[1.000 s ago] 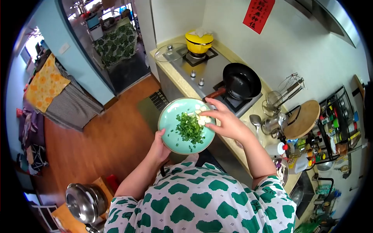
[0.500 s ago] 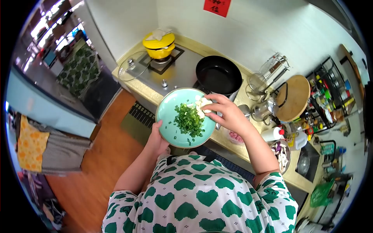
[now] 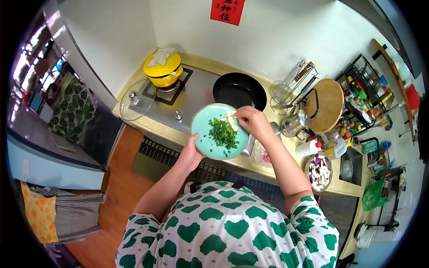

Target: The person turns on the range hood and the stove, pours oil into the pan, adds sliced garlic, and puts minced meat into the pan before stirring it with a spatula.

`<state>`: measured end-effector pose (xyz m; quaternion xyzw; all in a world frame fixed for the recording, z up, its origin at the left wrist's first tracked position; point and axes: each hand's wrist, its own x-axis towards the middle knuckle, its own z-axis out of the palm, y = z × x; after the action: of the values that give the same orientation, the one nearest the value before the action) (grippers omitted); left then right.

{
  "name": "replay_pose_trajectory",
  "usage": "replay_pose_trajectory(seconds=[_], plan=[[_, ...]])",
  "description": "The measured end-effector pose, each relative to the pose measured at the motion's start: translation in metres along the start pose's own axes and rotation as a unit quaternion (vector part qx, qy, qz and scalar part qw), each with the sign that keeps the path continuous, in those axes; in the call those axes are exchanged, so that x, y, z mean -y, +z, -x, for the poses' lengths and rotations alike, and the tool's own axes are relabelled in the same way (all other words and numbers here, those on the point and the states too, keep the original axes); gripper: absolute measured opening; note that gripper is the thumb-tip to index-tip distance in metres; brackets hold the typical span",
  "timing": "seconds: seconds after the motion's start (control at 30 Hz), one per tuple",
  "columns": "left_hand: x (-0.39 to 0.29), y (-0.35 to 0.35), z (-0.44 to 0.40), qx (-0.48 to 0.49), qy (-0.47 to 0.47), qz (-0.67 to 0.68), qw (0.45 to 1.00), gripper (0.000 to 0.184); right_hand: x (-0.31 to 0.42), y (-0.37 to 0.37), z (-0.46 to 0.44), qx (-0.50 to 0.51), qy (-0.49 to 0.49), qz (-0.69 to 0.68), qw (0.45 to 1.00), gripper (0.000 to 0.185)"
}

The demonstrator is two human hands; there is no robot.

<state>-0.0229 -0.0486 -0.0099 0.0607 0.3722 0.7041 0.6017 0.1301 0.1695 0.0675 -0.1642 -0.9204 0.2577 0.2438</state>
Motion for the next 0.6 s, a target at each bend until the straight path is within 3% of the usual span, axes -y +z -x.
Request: replay_pose_trajectory(seconds=[0.13, 0.17, 0.2, 0.3, 0.43, 0.53, 0.6], plan=[[-0.001, -0.013, -0.037, 0.006, 0.005, -0.027, 1.000, 0.055, -0.047, 0.012, -0.024, -0.024, 0.142, -0.066, 0.987, 0.022], [0.000, -0.017, -0.045, 0.002, 0.002, -0.028, 1.000, 0.057, -0.060, 0.013, -0.029, -0.023, 0.207, -0.074, 0.975, 0.024], [-0.004, -0.018, -0.052, -0.002, -0.003, -0.030, 1.000, 0.057, -0.095, 0.022, -0.038, -0.003, 0.265, -0.181, 0.947, 0.021], [-0.007, -0.024, -0.056, -0.005, -0.006, -0.039, 0.999, 0.058, -0.144, 0.034, -0.048, -0.002, 0.342, -0.265, 0.902, 0.017], [-0.013, -0.036, -0.049, -0.020, -0.019, -0.037, 0.999, 0.057, -0.181, 0.047, -0.065, 0.059, 0.343, -0.082, 0.934, 0.018], [-0.016, -0.038, -0.036, -0.031, -0.014, -0.012, 0.999, 0.057, -0.188, 0.054, -0.076, 0.079, 0.229, 0.123, 0.962, 0.019], [-0.019, -0.039, -0.027, -0.041, -0.017, -0.014, 0.999, 0.058, -0.189, 0.052, -0.084, 0.101, 0.188, 0.248, 0.945, 0.023]])
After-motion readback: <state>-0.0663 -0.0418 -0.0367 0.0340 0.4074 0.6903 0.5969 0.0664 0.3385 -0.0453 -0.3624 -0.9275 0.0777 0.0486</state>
